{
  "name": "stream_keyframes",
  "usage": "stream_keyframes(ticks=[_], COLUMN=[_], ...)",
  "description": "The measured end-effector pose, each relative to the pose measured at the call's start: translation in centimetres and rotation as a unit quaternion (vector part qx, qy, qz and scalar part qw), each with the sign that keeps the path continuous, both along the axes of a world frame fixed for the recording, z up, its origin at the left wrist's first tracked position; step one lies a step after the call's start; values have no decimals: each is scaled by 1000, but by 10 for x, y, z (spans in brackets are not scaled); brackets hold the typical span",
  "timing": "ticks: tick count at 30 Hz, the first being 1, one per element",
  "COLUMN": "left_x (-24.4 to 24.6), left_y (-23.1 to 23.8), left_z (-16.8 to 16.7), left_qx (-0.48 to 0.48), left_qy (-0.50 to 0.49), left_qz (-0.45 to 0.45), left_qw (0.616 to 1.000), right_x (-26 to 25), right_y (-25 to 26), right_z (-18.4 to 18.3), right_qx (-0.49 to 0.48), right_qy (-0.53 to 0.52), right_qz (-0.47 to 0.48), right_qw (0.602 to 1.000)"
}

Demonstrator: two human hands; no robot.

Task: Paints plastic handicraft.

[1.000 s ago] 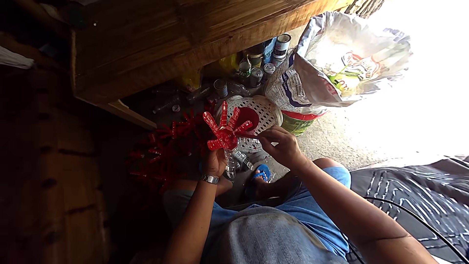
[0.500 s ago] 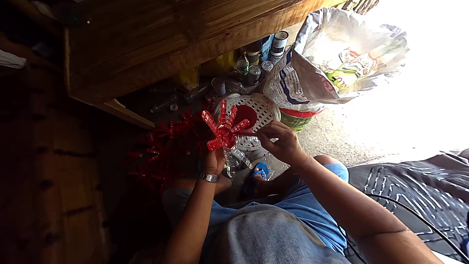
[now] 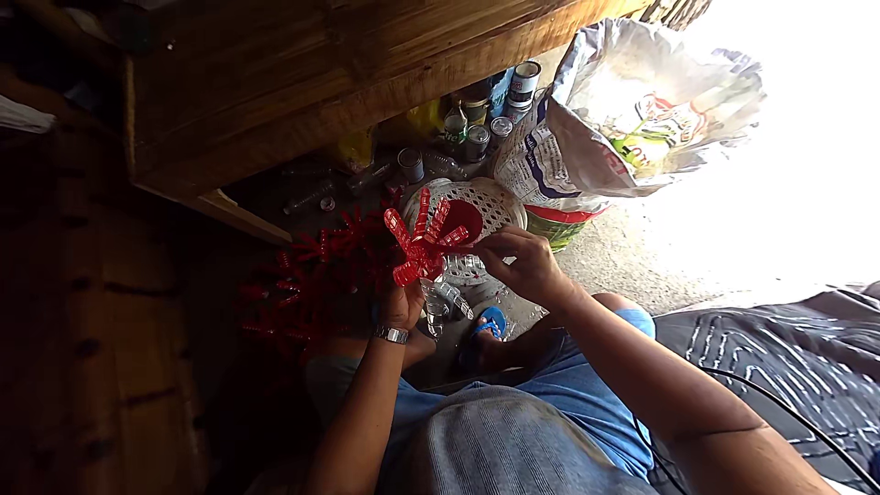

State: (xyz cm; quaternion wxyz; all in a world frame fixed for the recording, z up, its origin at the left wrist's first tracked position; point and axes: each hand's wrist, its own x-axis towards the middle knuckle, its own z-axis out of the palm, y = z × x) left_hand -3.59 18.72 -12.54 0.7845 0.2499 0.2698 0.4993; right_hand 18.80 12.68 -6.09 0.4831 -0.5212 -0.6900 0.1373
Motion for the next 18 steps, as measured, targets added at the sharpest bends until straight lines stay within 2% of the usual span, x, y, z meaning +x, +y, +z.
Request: stream_keyframes(ticks=[10,18], left_x=[0,-1], left_y=[0,-2], left_z=[3,3], left_qx=[10,7], left_qy=[9,10], left_qz=[-8,1], left_qw=[1000,1000], right_x=[1,5], right_y=[-2,-3], right_z=[-4,-4], right_qx=[15,-6], right_qy=[-22,15], right_qz=[-10,-28], right_qw=[1000,999])
